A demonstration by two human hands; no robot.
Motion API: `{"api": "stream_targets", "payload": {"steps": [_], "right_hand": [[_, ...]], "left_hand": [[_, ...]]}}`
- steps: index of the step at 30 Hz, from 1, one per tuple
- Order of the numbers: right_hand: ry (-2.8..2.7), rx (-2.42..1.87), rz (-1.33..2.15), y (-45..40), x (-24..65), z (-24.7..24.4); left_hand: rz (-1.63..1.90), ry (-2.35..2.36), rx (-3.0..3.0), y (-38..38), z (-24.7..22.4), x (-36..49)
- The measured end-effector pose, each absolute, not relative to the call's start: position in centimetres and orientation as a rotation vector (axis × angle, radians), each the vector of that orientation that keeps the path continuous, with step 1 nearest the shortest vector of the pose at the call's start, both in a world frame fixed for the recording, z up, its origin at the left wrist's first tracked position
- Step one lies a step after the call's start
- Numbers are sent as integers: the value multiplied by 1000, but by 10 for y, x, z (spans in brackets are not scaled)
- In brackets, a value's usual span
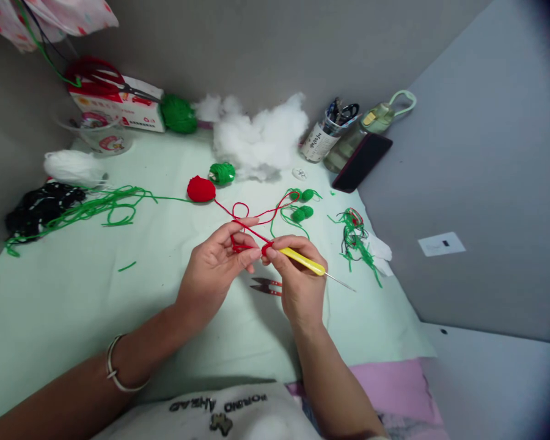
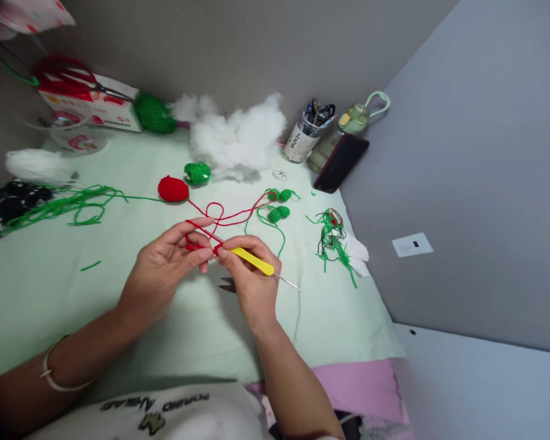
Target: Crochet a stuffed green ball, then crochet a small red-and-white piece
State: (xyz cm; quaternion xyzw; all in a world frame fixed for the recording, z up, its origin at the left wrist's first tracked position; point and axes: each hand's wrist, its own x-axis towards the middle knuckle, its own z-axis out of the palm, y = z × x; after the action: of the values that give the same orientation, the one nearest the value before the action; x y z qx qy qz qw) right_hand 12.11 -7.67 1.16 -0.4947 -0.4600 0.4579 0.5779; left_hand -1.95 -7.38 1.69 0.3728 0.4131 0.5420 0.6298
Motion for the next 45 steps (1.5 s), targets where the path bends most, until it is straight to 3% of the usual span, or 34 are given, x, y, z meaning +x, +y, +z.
{"api": "stream_targets", "payload": {"steps": [12, 28, 37, 45], "right_hand": [[-1017, -1149, 1092, -77, 119, 11], [-1234, -1157, 833, -83, 113, 16], [-1220, -1166, 900, -82, 113, 16], [-1261, -1132, 879, -83, 113, 15]], "left_hand": [[1366, 890, 761, -78, 21, -21], [1230, 986, 828, -73, 15, -23], [1120, 850, 576, -71, 21, -23], [1112, 878, 711, -69, 17, -29]]}}
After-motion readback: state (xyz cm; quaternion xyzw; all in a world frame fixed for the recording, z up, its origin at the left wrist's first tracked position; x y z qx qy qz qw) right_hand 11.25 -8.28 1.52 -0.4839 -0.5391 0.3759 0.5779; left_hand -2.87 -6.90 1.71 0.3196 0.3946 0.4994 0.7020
